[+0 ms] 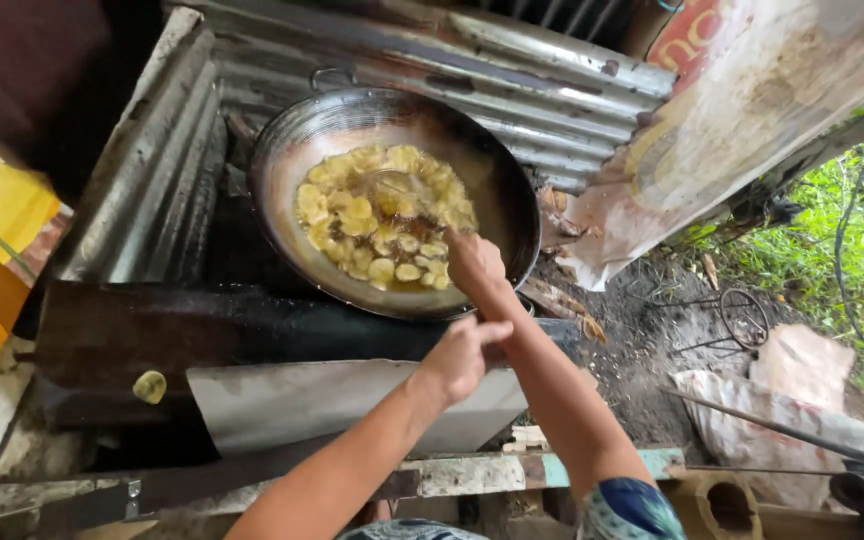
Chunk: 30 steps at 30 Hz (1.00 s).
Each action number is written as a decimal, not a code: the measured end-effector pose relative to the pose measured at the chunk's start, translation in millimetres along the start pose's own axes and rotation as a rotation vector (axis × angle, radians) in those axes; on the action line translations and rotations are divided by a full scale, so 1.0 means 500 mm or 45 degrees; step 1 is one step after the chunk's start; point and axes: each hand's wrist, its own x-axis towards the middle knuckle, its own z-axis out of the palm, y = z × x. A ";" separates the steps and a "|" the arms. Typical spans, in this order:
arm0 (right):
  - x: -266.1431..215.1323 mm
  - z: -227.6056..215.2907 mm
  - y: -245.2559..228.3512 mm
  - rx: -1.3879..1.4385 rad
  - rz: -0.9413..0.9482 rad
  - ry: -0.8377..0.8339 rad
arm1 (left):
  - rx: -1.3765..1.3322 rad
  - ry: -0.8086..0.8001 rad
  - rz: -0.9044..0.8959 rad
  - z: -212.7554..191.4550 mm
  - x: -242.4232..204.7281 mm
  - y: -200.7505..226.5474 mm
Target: The person fries banana slices in a large wok over an open fire, stirring them with a metal skimmer. They periodically use the skimmer to lift and drain the cooked chips before setting them aside.
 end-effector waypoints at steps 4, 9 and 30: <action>-0.112 -0.087 -0.013 0.108 -0.077 -0.035 | 0.126 -0.151 -0.047 -0.006 -0.067 -0.037; -0.139 -0.086 -0.014 0.101 -0.031 -0.057 | 0.179 -0.197 -0.118 -0.017 -0.075 -0.055; 0.044 0.028 -0.051 0.160 0.042 0.059 | 0.140 0.021 0.050 -0.015 -0.038 0.073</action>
